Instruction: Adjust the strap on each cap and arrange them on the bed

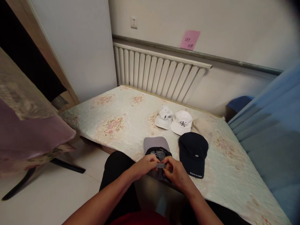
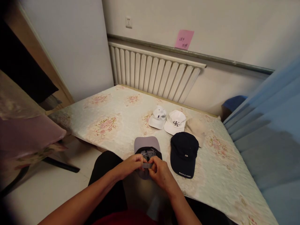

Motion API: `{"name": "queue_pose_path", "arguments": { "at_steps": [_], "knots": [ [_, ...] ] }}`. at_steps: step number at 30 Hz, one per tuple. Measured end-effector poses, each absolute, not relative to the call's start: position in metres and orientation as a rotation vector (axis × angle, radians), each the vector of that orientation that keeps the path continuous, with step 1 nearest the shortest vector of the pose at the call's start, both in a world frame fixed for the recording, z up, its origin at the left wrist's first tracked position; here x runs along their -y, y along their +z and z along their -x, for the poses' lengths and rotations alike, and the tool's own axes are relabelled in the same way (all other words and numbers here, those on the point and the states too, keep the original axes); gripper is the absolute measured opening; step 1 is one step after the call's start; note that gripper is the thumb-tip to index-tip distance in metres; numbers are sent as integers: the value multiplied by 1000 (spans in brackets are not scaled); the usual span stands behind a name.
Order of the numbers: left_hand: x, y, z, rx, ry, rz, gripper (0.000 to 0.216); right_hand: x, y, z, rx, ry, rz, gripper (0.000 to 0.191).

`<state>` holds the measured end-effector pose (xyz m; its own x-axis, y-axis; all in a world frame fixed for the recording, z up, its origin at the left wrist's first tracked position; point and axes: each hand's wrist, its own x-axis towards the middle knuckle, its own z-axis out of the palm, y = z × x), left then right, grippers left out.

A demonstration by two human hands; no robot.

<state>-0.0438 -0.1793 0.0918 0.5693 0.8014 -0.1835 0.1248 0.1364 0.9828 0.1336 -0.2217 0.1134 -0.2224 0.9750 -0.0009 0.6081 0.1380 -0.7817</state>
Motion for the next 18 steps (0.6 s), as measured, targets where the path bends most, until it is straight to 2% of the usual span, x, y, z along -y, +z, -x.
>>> {"name": "queue_pose_path", "arguments": {
  "at_steps": [7, 12, 18],
  "knots": [
    [173, 97, 53, -815, 422, -1557, 11, 221, 113, -130, 1915, 905, 1504, 9],
    [173, 94, 53, -867, 375, -1452, 6, 218, 112, -130, 1959, 921, 1502, 15],
    [176, 96, 57, -954, 380, -1506, 7, 215, 110, -136, 1915, 1098, 1509, 28]
  ]
}}
